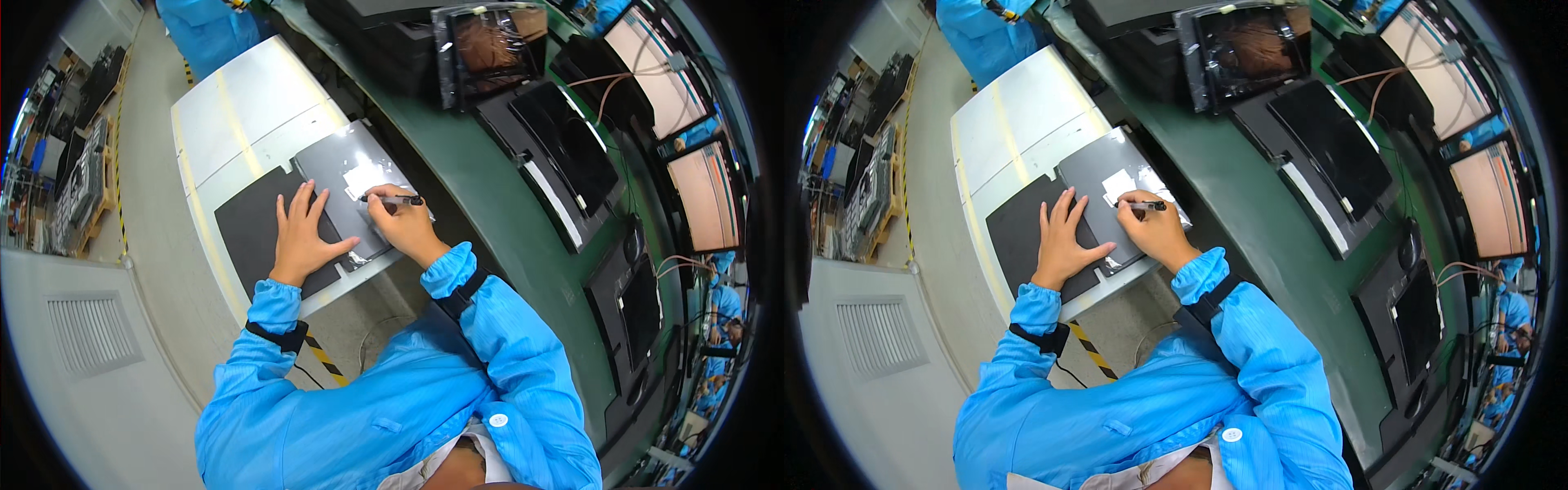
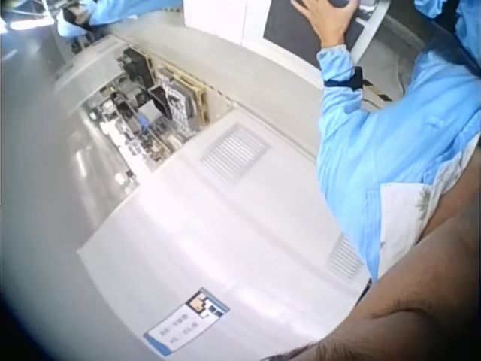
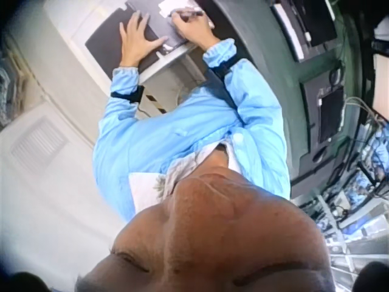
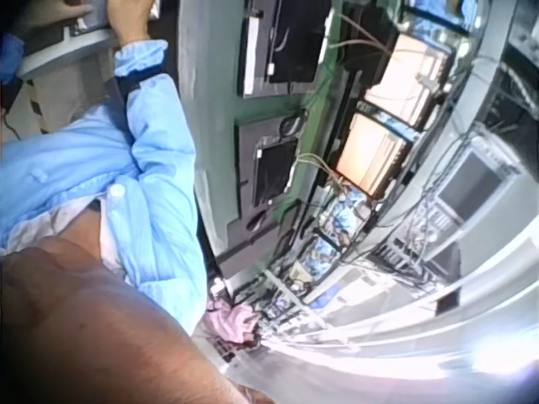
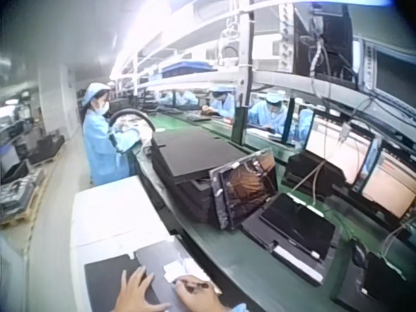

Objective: Inspecting, testing, and labeling tablet computers on an assembly line.

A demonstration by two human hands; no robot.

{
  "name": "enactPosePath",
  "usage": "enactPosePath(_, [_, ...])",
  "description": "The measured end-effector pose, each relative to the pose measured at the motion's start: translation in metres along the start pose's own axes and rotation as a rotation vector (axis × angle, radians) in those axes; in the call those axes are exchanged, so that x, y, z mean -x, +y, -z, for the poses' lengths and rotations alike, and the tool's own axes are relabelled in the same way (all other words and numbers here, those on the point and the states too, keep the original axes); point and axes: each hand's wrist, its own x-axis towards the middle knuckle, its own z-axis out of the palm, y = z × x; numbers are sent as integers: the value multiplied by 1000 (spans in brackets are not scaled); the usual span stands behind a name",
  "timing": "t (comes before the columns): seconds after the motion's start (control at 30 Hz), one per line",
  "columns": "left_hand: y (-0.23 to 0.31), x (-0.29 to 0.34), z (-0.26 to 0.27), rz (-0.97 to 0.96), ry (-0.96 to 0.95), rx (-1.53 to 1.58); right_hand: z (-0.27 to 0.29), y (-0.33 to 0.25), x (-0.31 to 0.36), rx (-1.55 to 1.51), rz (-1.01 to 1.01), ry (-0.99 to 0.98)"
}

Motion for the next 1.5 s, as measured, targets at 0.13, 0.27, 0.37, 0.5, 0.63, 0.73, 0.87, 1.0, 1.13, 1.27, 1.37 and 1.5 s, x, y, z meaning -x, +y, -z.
enactPosePath(0.13, [1, 1, 2, 19, -15, 27, -16, 15, -8, 26, -8, -3])
enactPosePath(0.27, [-1, 5, 6, 25, -10, 26, -21, 16, -7, 59, -12, -2])
enactPosePath(0.37, [-3, 9, 8, 23, -6, 25, -28, 19, -5, 80, 50, 1])
enactPosePath(0.5, [-4, 8, 11, -2, 4, 27, -20, 13, 2, 65, 30, 130])
enactPosePath(0.63, [9, -10, -1, -53, 3, -42, 45, -37, 41, -191, -20, 164])
enactPosePath(0.73, [-3, -7, -6, -29, -2, 33, 107, -67, 98, 5, 306, 52])
enactPosePath(0.87, [-20, 4, -9, 12, 97, 49, 210, -99, 193, 422, 212, 122])
enactPosePath(1.0, [59, -10, -26, -86, 205, 285, 284, -90, 278, 860, -13, 424])
enactPosePath(1.13, [222, -6, 1, -408, 42, 615, 322, -84, 348, 1116, -169, 539])
enactPosePath(1.27, [343, -17, -2, -1060, -135, 573, 331, -67, 383, 1203, -160, 363])
enactPosePath(1.37, [409, -21, -13, -1385, -446, 666, 328, -54, 388, 1222, -162, 470])
enactPosePath(1.5, [473, -2, -33, -1471, -399, 607, 320, -35, 397, 1115, -112, 687])
